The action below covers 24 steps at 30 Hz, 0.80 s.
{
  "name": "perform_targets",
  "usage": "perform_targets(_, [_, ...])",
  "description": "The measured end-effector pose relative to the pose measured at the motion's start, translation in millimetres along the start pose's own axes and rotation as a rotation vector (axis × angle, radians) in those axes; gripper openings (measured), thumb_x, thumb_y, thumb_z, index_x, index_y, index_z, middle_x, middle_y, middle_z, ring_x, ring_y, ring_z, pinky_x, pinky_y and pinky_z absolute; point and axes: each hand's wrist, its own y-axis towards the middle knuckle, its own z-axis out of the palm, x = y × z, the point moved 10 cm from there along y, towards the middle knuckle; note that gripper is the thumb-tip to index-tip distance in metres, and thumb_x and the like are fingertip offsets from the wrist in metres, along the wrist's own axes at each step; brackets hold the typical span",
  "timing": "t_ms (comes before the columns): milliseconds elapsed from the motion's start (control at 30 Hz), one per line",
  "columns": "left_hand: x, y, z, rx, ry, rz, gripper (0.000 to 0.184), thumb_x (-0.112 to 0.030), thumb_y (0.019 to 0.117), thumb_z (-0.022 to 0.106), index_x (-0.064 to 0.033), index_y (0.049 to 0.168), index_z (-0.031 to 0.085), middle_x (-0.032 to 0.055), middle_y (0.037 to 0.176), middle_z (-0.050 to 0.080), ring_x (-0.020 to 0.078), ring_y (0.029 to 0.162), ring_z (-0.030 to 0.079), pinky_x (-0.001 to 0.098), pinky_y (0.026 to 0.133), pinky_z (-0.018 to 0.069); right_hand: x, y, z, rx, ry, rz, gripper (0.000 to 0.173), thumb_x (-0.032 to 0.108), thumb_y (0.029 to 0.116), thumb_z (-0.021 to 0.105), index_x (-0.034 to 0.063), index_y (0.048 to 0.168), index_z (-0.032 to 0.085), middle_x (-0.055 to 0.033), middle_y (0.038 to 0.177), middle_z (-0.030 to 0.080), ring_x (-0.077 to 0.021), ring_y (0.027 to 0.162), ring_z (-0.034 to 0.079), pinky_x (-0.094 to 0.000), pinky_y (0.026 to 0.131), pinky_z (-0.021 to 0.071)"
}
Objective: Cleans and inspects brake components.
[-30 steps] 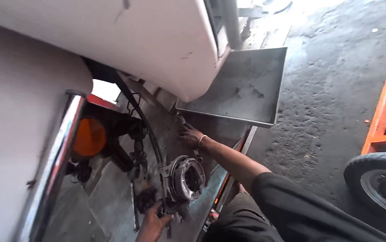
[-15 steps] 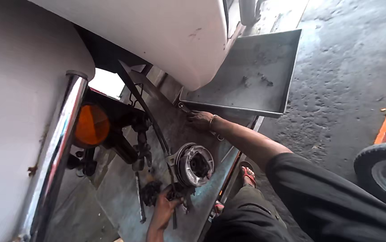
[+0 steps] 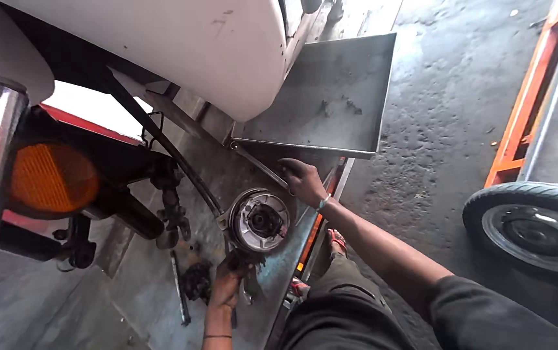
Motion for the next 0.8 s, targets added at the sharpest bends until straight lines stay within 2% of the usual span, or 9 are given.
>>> perform_targets(67, [-0.1,2.5,5.5,0.000,-0.006,-0.009,0.042,0.023,0.0827,0.057,0.0077,0.122,0.056,0.0110,0.096,0.069,0.0137,0.081,0.069,0.0272,0.072,0.0597,-8.8,-13.9,-3.4,-0.019,0.040,0.047,0.028,0.007,0.1030,0.052,-0.0005,0.124,0.069,-0.0167,0.103,0.073,-0.0225,0.086,0.071,-0.0421,0.082,0.0572])
perform_targets(267, [1.0,16.1,23.3,-0.032,-0.019,0.009,0.035,0.019,0.0874,0.060,0.0069,0.120,0.056,0.0109,0.090,0.067,0.0136,0.072,0.067,0.0268,0.064,0.0588,-20.4,-45.4,-8.1,-0.082,0.077,0.063,0.026,0.006,0.0998,0.054,0.0003,0.119,0.071,-0.0122,0.096,0.074,-0.0157,0.083,0.070,-0.0367,0.081,0.0569])
perform_targets(400, [-4.9,23.9,37.0,-0.099,0.082,0.098,0.034,0.014,0.0886,0.066,0.0070,0.121,0.059,0.0117,0.092,0.068,0.0131,0.073,0.066,0.0270,0.066,0.0582,-21.2,-55.0,-9.2,-0.106,0.063,0.062,0.026,0.003,0.0993,0.054,-0.0009,0.118,0.072,-0.0143,0.099,0.074,-0.0162,0.084,0.070,-0.0361,0.080,0.0561])
perform_targets(500, [-21.0,18.1,38.1,-0.164,0.478,0.166,0.035,-0.003,0.0892,0.077,0.0044,0.121,0.065,0.0152,0.102,0.072,0.0192,0.091,0.070,0.0375,0.086,0.0572,-17.8,-62.5,-16.8,-0.146,0.017,0.055,0.026,0.004,0.0986,0.053,-0.0009,0.117,0.072,-0.0140,0.096,0.074,-0.0166,0.082,0.070,-0.0369,0.078,0.0566])
perform_targets(567, [-30.5,7.8,31.3,-0.189,0.591,0.178,0.043,-0.009,0.0907,0.077,0.0037,0.129,0.063,0.0180,0.115,0.072,0.0233,0.105,0.070,0.0417,0.097,0.0543,-16.7,-69.6,-22.1,-0.169,-0.012,0.053,0.027,0.005,0.0992,0.053,-0.0007,0.117,0.071,-0.0142,0.097,0.074,-0.0176,0.084,0.071,-0.0380,0.081,0.0568])
perform_targets(633, [-44.6,-7.6,10.5,-0.278,0.443,0.280,0.041,-0.004,0.0927,0.072,0.0079,0.130,0.060,0.0193,0.119,0.069,0.0203,0.105,0.068,0.0362,0.096,0.0547,-9.4,-80.9,-27.7,-0.223,-0.049,0.003,0.027,0.003,0.0985,0.053,-0.0023,0.118,0.071,-0.0159,0.098,0.074,-0.0195,0.084,0.071,-0.0379,0.080,0.0576])
perform_targets(733, [-83.5,-43.9,-39.5,-0.544,0.122,0.532,0.028,-0.003,0.0978,0.059,0.0104,0.122,0.059,0.0109,0.109,0.067,0.0079,0.089,0.065,0.0254,0.079,0.0568,24.3,-105.6,-27.4,-0.270,-0.071,-0.162,0.026,-0.001,0.0969,0.054,-0.0055,0.118,0.069,-0.0185,0.102,0.073,-0.0219,0.086,0.071,-0.0369,0.080,0.0596])
perform_targets(767, [-100.6,-57.1,-50.8,-0.597,0.078,0.624,0.027,-0.002,0.0983,0.057,0.0107,0.121,0.058,0.0081,0.109,0.066,0.0043,0.091,0.065,0.0223,0.080,0.0563,34.7,-112.7,-22.0,-0.264,-0.050,-0.214,0.026,-0.001,0.0955,0.054,-0.0055,0.116,0.070,-0.0174,0.102,0.073,-0.0206,0.087,0.072,-0.0358,0.081,0.0602])
perform_targets(800, [-117.7,-67.7,-57.8,-0.600,0.075,0.719,0.029,-0.001,0.0980,0.055,0.0127,0.124,0.057,0.0094,0.115,0.065,0.0044,0.099,0.064,0.0224,0.087,0.0556,44.5,-119.7,-13.4,-0.244,-0.015,-0.252,0.026,-0.001,0.0939,0.055,-0.0055,0.114,0.071,-0.0164,0.100,0.073,-0.0191,0.085,0.071,-0.0344,0.080,0.0599])
